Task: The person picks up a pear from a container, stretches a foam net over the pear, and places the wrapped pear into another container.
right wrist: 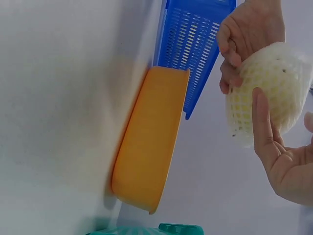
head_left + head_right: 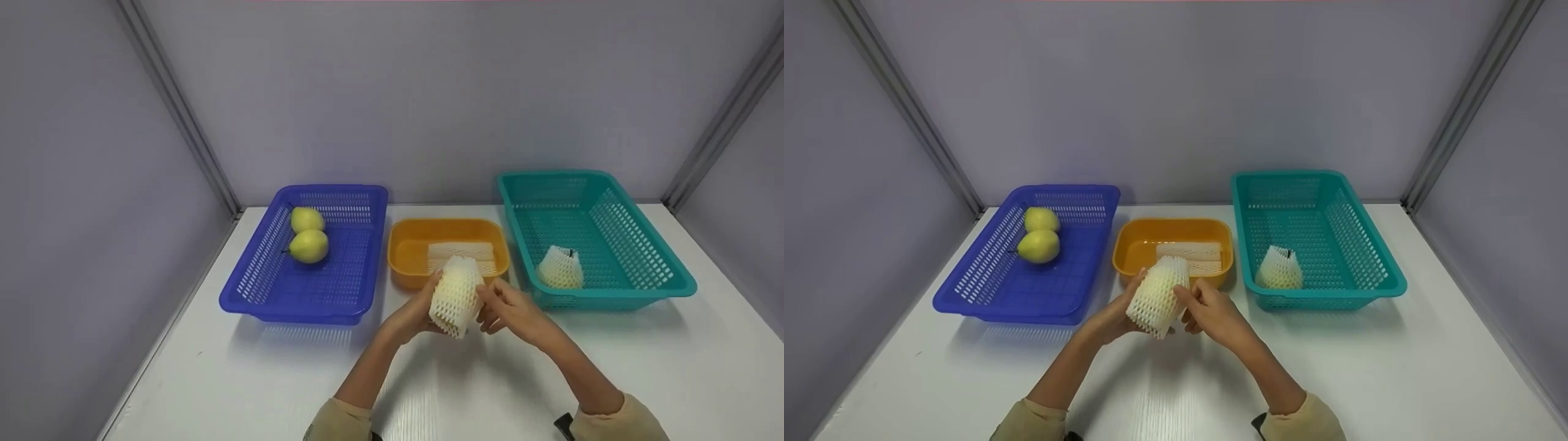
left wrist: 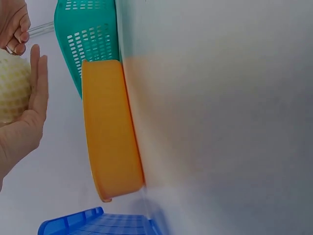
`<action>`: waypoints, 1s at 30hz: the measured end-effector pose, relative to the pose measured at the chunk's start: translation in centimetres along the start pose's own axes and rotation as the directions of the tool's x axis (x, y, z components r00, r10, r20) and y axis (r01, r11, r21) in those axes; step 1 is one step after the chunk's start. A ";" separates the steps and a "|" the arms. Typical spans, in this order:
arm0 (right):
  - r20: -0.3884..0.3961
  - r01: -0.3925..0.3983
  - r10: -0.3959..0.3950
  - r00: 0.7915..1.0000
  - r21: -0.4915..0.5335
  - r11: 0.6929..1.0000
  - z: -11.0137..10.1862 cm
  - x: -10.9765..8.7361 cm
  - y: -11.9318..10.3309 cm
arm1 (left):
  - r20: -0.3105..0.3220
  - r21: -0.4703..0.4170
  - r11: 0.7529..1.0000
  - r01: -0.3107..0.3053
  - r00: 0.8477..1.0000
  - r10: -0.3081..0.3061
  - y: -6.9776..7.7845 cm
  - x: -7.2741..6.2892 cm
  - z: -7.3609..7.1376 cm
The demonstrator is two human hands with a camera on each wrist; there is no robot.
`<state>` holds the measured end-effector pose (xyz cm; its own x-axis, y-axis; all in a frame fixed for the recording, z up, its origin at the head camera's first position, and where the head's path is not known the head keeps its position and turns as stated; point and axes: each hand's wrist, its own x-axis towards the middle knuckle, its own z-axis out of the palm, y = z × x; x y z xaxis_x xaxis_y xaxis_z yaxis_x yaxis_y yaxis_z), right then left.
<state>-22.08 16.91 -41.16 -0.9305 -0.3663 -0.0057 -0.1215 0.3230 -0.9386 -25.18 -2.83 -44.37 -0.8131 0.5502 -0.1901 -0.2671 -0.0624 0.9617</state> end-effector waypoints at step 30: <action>0.201 -0.123 0.059 0.978 0.321 0.939 -2.2 0.9 2.0 | 0.006 0.081 0.974 -0.212 0.977 0.213 -0.2 -1.0 0.3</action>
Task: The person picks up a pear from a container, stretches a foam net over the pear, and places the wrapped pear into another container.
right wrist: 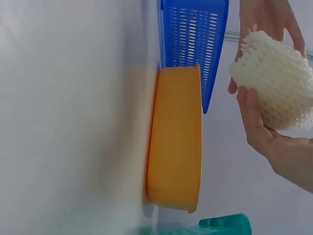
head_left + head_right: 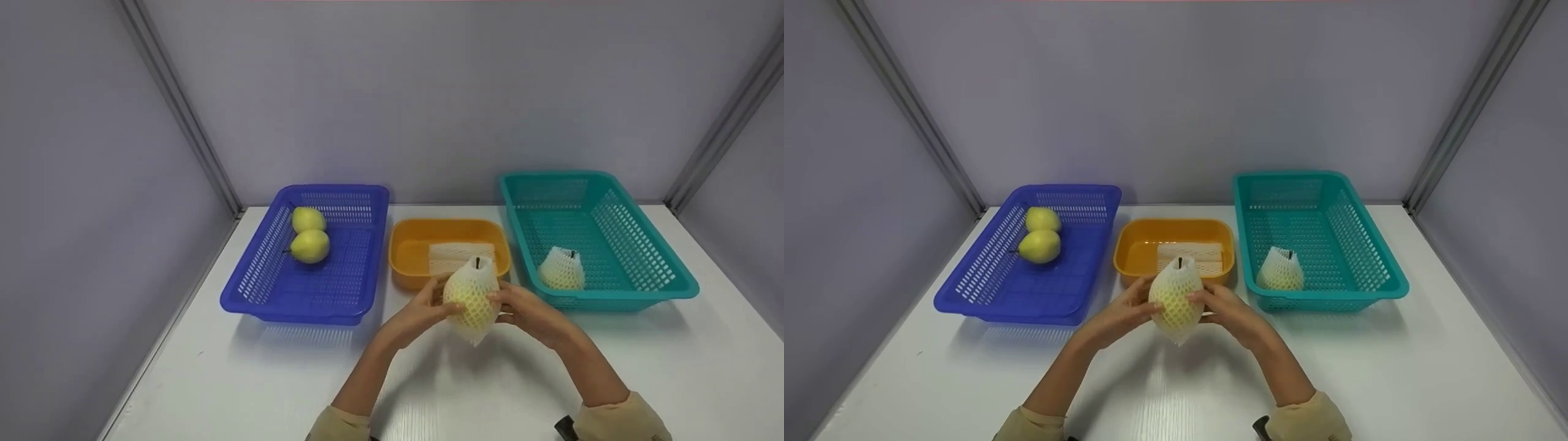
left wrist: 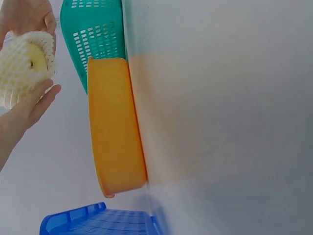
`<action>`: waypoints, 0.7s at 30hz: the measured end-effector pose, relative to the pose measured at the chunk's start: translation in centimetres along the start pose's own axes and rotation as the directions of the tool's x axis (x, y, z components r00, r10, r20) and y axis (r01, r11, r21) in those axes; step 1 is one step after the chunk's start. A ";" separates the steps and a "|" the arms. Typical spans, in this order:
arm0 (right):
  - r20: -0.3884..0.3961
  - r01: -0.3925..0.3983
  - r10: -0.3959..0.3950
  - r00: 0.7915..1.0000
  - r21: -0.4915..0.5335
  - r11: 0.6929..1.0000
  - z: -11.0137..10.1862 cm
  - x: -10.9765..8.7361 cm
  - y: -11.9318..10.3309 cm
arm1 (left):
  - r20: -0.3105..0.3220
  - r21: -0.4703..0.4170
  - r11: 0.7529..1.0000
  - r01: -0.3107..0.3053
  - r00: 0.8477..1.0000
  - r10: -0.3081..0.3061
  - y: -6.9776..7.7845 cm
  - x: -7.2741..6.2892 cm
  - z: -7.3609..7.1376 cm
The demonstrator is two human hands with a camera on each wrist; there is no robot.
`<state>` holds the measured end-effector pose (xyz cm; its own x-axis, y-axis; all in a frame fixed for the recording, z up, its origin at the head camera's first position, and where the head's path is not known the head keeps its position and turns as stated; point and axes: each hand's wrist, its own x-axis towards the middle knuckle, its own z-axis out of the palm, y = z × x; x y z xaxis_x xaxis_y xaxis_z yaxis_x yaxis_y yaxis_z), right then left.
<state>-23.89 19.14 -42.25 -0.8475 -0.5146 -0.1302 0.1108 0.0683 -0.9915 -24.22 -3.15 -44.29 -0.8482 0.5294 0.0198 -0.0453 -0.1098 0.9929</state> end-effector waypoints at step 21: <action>-0.152 0.106 -0.118 0.981 -0.082 0.991 0.3 -0.2 -0.8 | -0.199 0.521 0.854 -0.009 0.971 0.132 0.3 1.1 2.1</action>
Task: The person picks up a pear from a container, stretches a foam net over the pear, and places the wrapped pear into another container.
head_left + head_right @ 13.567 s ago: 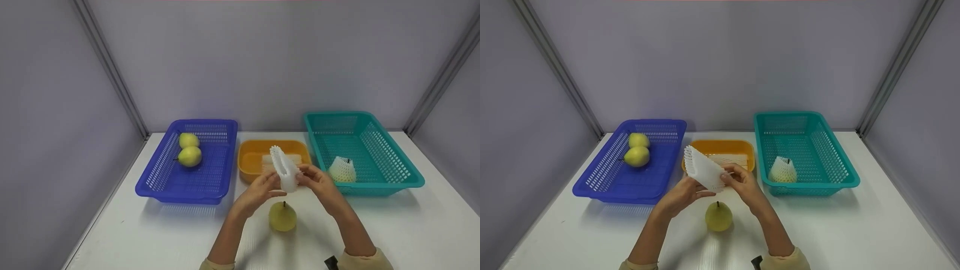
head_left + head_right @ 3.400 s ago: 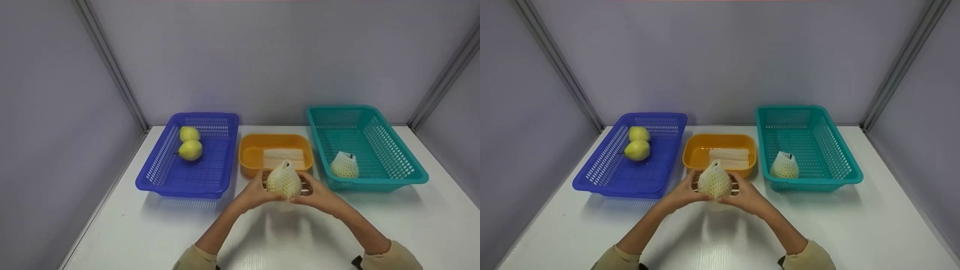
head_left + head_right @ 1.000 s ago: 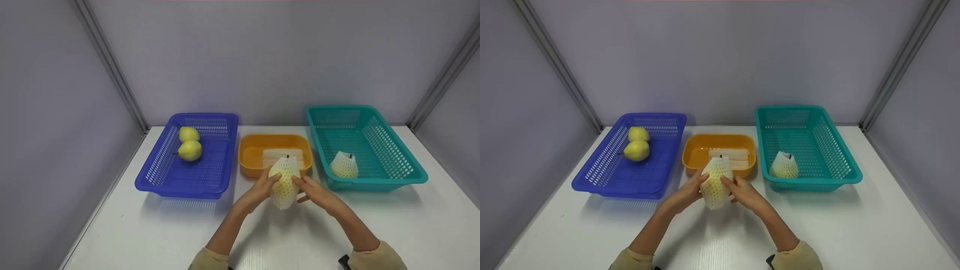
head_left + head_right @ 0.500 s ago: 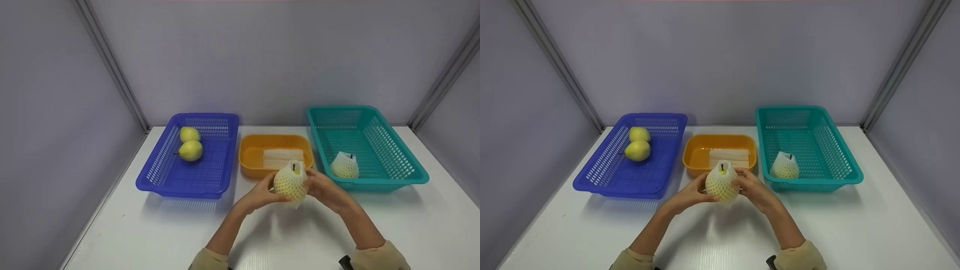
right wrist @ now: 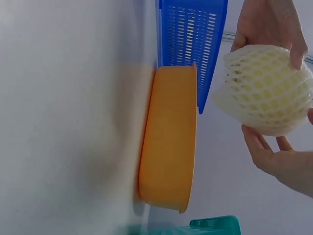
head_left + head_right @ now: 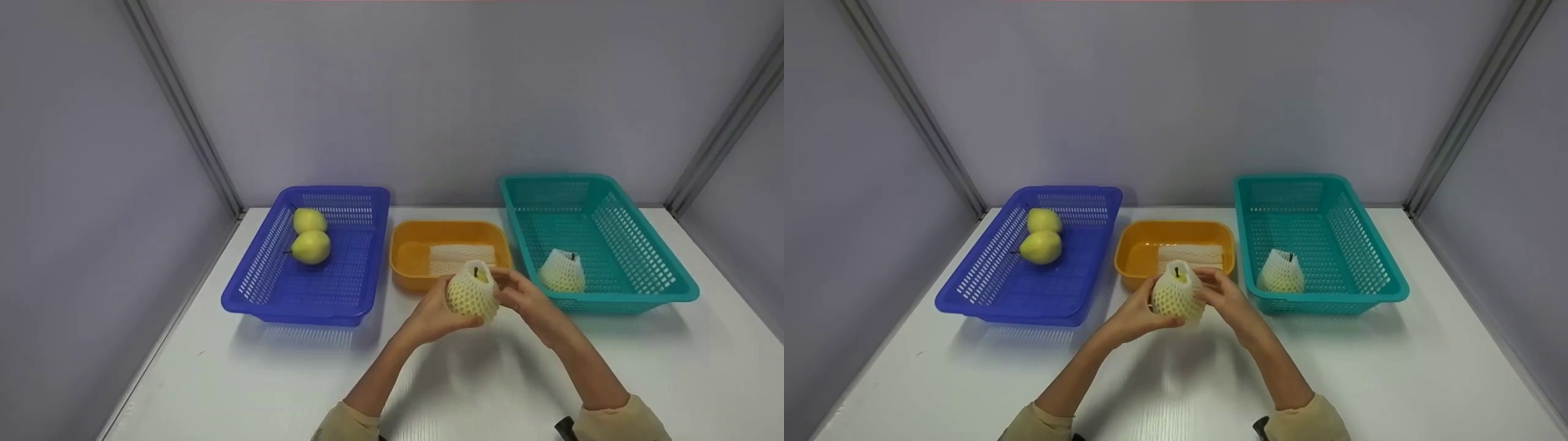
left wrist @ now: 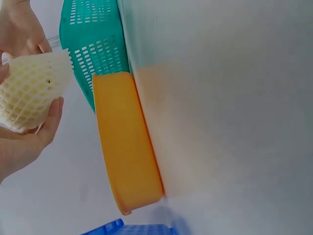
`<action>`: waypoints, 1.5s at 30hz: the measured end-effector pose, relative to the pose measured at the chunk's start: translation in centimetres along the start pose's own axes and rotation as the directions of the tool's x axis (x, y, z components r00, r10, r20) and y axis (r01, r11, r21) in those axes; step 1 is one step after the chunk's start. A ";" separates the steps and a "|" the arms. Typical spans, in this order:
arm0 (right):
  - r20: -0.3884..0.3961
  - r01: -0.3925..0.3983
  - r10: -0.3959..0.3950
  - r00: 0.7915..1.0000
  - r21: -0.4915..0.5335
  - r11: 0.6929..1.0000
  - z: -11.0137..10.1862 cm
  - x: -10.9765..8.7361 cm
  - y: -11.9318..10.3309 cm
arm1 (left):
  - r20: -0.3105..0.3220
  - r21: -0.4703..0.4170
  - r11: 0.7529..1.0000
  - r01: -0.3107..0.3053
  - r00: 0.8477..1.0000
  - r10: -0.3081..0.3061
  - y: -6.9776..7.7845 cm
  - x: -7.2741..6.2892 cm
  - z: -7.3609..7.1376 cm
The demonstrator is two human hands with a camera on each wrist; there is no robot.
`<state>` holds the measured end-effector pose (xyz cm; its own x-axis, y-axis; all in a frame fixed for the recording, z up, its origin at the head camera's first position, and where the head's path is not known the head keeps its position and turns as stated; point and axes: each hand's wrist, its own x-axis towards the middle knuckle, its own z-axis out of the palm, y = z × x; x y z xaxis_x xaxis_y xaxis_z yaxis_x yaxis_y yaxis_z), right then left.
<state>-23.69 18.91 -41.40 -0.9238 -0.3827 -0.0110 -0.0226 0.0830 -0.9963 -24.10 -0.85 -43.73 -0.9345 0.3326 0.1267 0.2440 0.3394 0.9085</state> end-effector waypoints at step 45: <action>-0.767 -0.094 0.069 0.638 0.012 0.996 -13.3 -1.2 -3.4 | 0.038 -0.569 0.745 0.348 0.916 -0.399 2.5 9.4 12.9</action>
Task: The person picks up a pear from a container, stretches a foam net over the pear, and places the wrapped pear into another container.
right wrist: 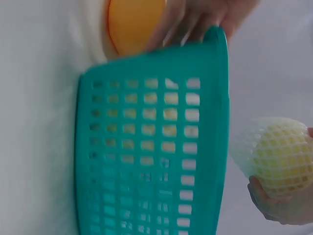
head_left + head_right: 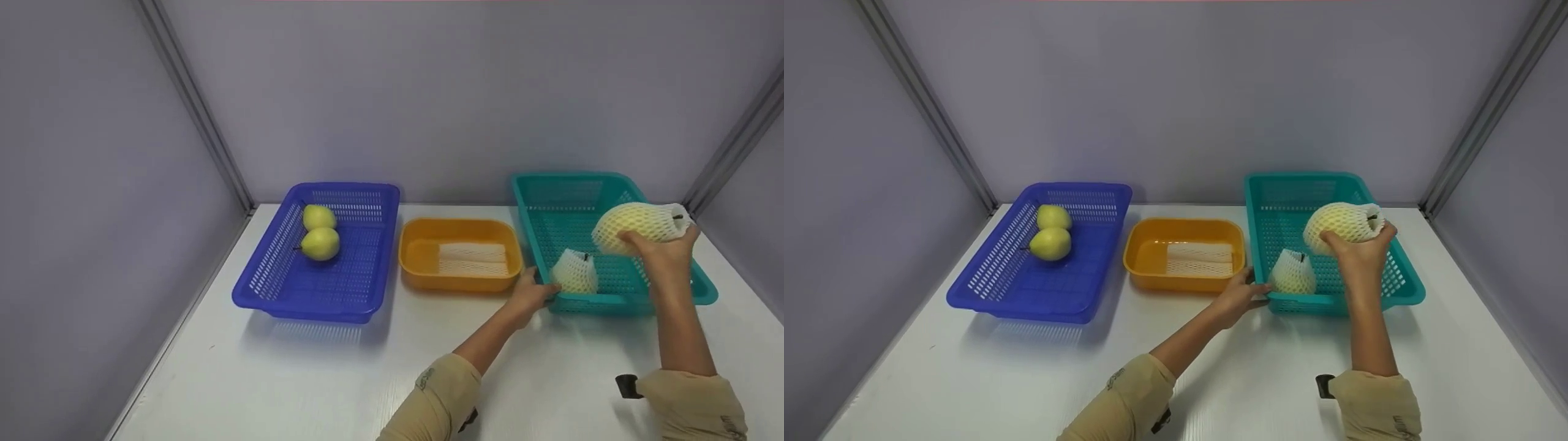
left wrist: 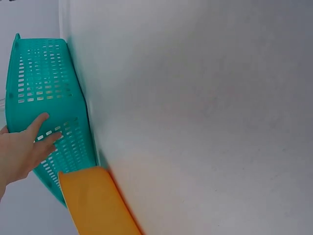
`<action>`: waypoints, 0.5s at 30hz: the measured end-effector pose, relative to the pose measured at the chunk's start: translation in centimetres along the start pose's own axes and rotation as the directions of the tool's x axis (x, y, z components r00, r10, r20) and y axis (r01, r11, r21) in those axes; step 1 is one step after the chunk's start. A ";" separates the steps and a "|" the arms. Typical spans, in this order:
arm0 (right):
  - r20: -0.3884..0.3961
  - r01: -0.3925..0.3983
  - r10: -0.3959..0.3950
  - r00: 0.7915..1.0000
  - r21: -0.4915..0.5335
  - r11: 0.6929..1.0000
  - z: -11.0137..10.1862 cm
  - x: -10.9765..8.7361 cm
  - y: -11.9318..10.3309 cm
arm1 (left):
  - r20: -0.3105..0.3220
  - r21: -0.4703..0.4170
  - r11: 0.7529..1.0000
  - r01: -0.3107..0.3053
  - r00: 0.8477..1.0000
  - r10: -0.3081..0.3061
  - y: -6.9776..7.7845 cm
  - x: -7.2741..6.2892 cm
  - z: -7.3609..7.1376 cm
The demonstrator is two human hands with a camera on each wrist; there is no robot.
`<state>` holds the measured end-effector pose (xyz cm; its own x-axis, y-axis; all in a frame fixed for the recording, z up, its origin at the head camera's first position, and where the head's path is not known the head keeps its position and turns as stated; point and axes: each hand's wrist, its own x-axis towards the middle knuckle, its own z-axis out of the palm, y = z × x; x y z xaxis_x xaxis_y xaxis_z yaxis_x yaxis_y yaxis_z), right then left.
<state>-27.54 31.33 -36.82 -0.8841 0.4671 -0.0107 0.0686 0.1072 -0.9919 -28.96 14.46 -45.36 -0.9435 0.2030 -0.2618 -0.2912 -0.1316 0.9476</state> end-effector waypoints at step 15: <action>0.102 0.051 -0.003 0.995 -0.472 0.880 -3.5 5.1 2.6 | 0.021 0.024 1.000 -0.016 1.000 0.015 0.2 0.0 0.0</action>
<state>-30.25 37.07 -39.01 -0.9269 0.3746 -0.0211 0.2336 0.5321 -0.8138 -29.05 14.47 -45.19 -0.9443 0.2213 -0.2436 -0.2726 -0.1110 0.9557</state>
